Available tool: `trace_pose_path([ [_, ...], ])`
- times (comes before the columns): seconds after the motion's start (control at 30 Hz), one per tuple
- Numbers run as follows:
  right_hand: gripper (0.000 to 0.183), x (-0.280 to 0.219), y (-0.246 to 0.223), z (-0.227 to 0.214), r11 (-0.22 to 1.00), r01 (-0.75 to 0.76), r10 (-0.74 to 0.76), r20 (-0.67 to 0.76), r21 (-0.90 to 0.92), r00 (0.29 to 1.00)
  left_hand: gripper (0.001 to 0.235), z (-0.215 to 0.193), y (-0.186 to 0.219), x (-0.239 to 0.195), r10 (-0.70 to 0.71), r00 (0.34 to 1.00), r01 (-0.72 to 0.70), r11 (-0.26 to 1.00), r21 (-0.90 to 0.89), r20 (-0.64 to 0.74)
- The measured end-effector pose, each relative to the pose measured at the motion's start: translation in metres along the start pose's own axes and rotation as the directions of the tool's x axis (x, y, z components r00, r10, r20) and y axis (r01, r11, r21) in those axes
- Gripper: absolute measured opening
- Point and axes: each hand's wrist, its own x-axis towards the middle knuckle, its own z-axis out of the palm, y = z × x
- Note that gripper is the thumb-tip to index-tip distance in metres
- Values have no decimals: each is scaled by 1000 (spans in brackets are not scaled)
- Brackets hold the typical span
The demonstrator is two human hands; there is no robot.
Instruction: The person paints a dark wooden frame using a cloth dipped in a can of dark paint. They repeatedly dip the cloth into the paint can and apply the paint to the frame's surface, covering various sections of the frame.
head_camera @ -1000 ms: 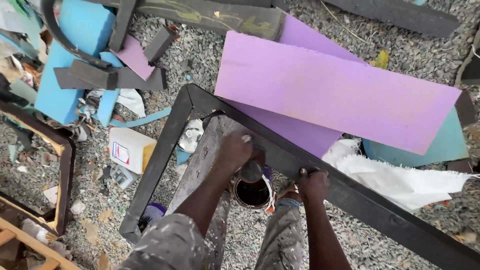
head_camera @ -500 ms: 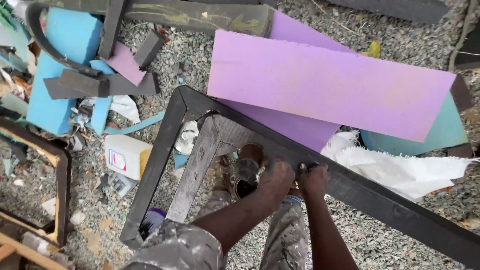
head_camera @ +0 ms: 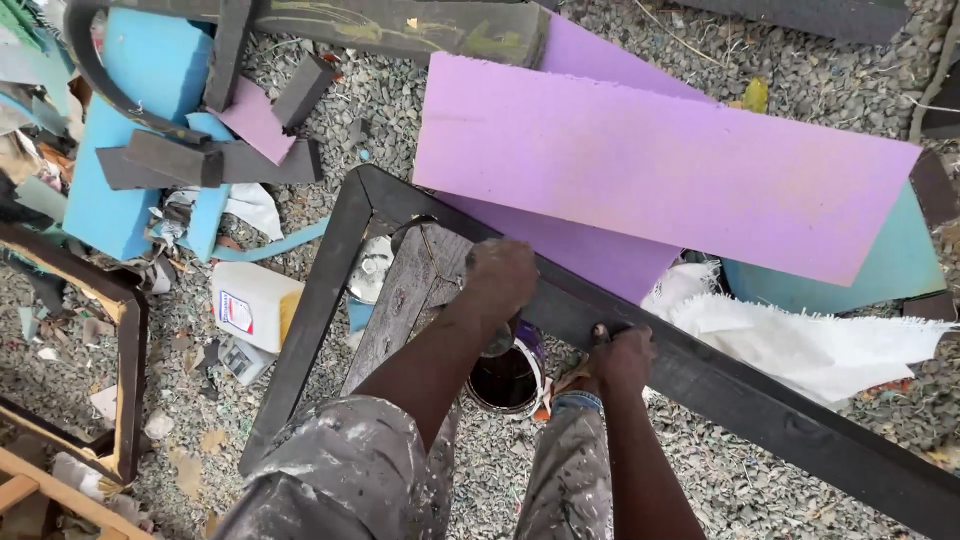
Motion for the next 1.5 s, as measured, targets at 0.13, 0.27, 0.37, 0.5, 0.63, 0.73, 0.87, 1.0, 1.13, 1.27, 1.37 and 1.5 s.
trace_pose_path([
  [0.13, 53, -1, 19, 15, 999, 13, -15, -45, -47, 999, 20, 58, 9, -30, 171, 534, 277, 890, 362, -828],
  [0.27, 38, -16, 0, -15, 990, 112, -107, -68, 83, 992, 9, 41, 98, -69, 56, 980, -57, 998, 0, -192],
  [0.37, 42, -9, 17, 0, 995, 95, -93, -70, 20, 993, 42, 18, 106, -138, 361, 876, -482, 598, 641, 321],
  [0.5, 39, -15, 9, -5, 992, 119, -111, -142, 49, 984, 4, 29, 112, -84, 311, 948, -286, 737, 613, 68],
  [0.63, 37, -25, 9, -6, 988, 125, -111, -153, 89, 982, 13, 47, 74, -14, 98, 988, -45, 926, 376, -122],
  [0.73, 38, -12, 23, 3, 986, 154, -144, -144, 62, 979, 10, 60, 9, 23, -211, 958, 210, 977, -24, -194],
  [0.87, 35, -17, 17, -6, 987, 139, -130, -110, 79, 985, 26, 79, -61, -17, -499, 864, 378, 554, -742, 67],
  [1.0, 37, -17, 12, -3, 988, 133, -119, -163, 77, 979, 43, 81, -37, -107, -467, 666, 281, -566, -775, 582],
  [1.13, 35, -36, -1, -12, 991, 110, -99, -128, 79, 987, 58, 64, -21, -133, -248, 693, 143, -873, -466, 677],
  [1.27, 45, -18, 28, 0, 989, 122, -134, -152, -84, 979, 58, 78, -1, -151, -211, 745, -65, -967, -246, 632],
  [1.37, 29, -62, -32, -11, 929, 287, -333, -192, -232, 923, 59, 63, -12, -152, -245, 799, -287, -958, -9, 549],
  [1.5, 16, -83, -51, 18, 824, 514, -534, -24, -238, 845, 37, 41, -39, -159, -658, 744, -73, -251, -965, 115],
])
